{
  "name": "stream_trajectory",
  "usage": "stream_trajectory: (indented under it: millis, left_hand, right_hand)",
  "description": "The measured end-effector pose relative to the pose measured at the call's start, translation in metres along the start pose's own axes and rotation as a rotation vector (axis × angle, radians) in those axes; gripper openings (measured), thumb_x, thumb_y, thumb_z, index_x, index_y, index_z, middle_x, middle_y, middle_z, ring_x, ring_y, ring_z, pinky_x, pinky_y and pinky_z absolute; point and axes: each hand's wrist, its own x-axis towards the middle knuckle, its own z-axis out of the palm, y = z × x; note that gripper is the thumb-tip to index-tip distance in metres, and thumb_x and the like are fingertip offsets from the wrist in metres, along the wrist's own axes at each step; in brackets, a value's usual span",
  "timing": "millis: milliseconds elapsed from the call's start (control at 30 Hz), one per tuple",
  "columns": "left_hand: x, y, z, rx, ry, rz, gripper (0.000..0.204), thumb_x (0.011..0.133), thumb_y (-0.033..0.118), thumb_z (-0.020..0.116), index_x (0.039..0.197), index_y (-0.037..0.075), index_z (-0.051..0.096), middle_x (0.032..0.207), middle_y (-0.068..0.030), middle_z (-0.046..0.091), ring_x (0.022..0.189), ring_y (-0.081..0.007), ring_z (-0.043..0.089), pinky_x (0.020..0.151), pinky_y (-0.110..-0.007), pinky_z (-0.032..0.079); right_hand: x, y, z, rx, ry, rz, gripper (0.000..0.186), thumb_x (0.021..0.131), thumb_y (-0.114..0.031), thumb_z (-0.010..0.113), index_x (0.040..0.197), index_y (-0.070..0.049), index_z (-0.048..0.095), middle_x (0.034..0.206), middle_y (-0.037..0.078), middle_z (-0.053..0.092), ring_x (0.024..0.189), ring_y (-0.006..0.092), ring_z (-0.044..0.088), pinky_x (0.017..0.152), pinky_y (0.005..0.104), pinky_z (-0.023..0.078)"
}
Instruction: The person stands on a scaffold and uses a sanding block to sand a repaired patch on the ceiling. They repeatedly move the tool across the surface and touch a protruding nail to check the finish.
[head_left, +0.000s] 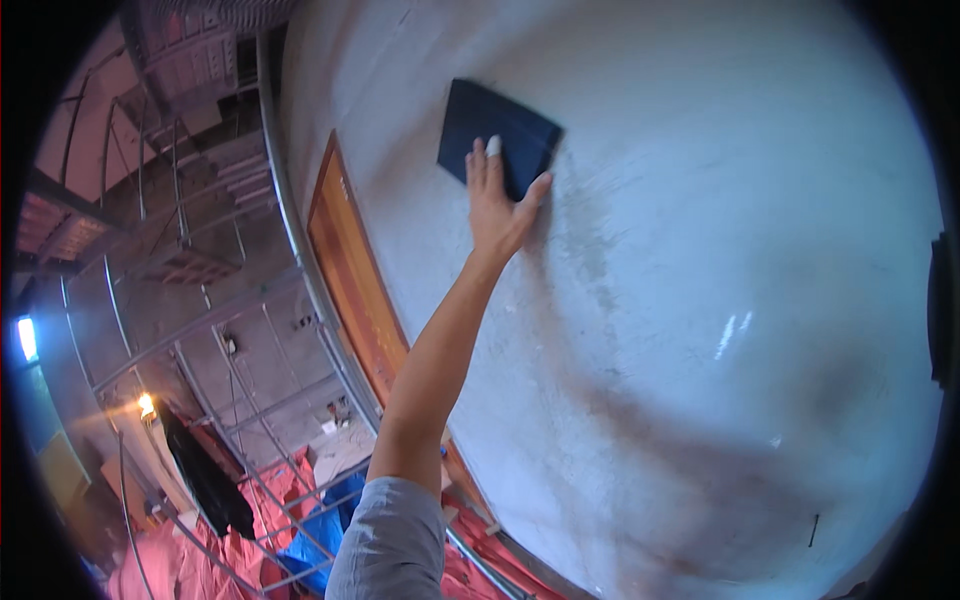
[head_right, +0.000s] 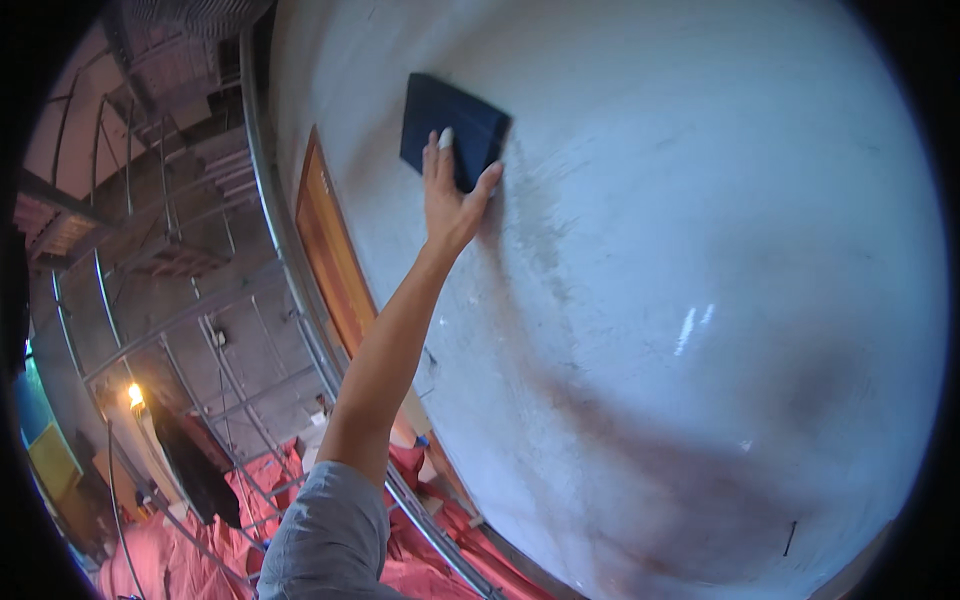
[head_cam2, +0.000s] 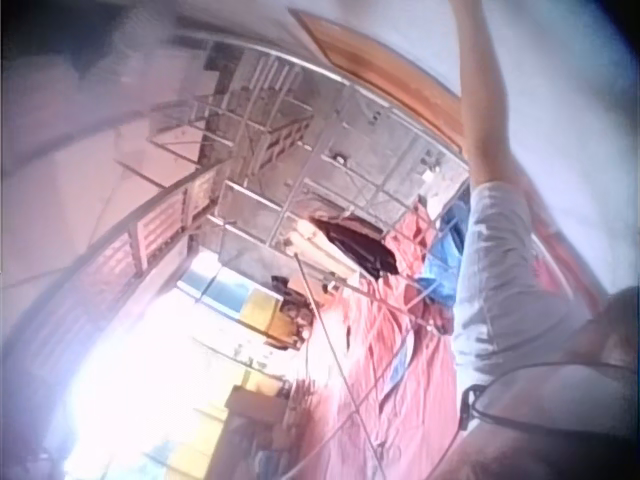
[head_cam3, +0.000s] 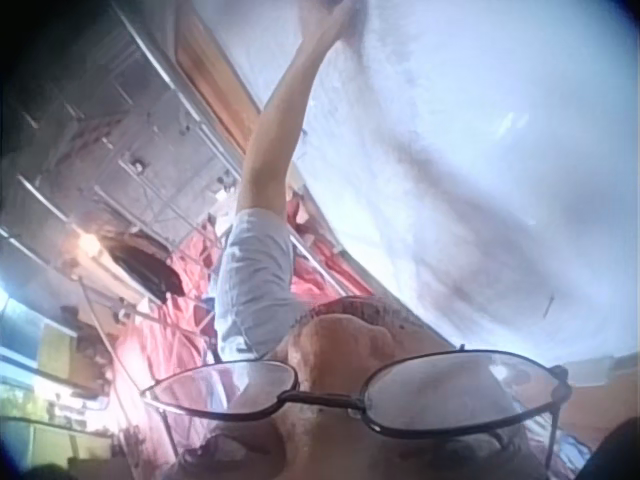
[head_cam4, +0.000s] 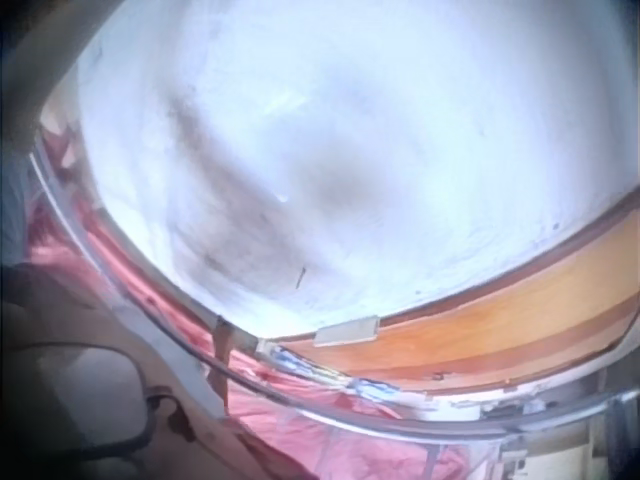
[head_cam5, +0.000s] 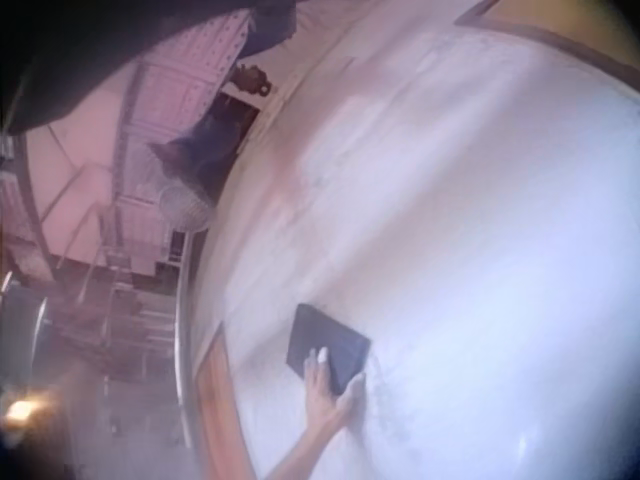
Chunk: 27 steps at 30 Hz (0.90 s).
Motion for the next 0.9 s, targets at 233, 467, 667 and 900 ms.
stream_trajectory:
  millis: [233, 467, 667, 900]
  left_hand:
    - [-0.002, -0.014, -0.012, 0.046, -0.038, -0.027, 0.106, 0.091, 0.063, 0.077, 0.164, -0.002, 0.038, 0.173, -0.0335, 0.027, 0.161, -0.0514, 0.023, 0.13, -0.054, 0.024]
    - [-0.004, -0.014, -0.003, 0.071, 0.002, 0.03, 0.105, 0.093, 0.067, 0.072, 0.164, -0.004, 0.037, 0.172, -0.0345, 0.026, 0.16, -0.055, 0.021, 0.13, -0.058, 0.024]
    - [-0.008, -0.019, 0.006, 0.063, 0.061, 0.06, 0.103, 0.096, 0.064, 0.07, 0.164, -0.005, 0.036, 0.172, -0.0346, 0.027, 0.16, -0.0553, 0.019, 0.128, -0.06, 0.025]
    - [-0.01, -0.023, 0.012, 0.087, 0.108, 0.064, 0.102, 0.096, 0.064, 0.07, 0.165, -0.003, 0.035, 0.172, -0.034, 0.026, 0.161, -0.054, 0.02, 0.125, -0.063, 0.028]
  right_hand:
    - [0.019, 0.02, 0.014, -0.071, -0.019, -0.055, 0.068, 0.106, -0.064, 0.052, 0.094, -0.004, 0.082, 0.087, 0.019, 0.08, 0.077, 0.0361, 0.075, 0.071, 0.0506, 0.058]
    - [0.008, 0.036, 0.016, -0.129, -0.043, -0.061, 0.068, 0.106, -0.064, 0.052, 0.094, -0.004, 0.082, 0.087, 0.019, 0.08, 0.077, 0.0363, 0.075, 0.071, 0.0508, 0.058]
    - [0.007, 0.032, 0.035, -0.139, -0.042, -0.059, 0.068, 0.106, -0.064, 0.052, 0.095, -0.004, 0.082, 0.088, 0.02, 0.08, 0.078, 0.0365, 0.075, 0.072, 0.0509, 0.058]
    - [0.013, 0.014, 0.067, -0.143, -0.045, -0.072, 0.068, 0.106, -0.064, 0.052, 0.095, -0.004, 0.081, 0.088, 0.02, 0.08, 0.078, 0.0367, 0.075, 0.072, 0.051, 0.058]
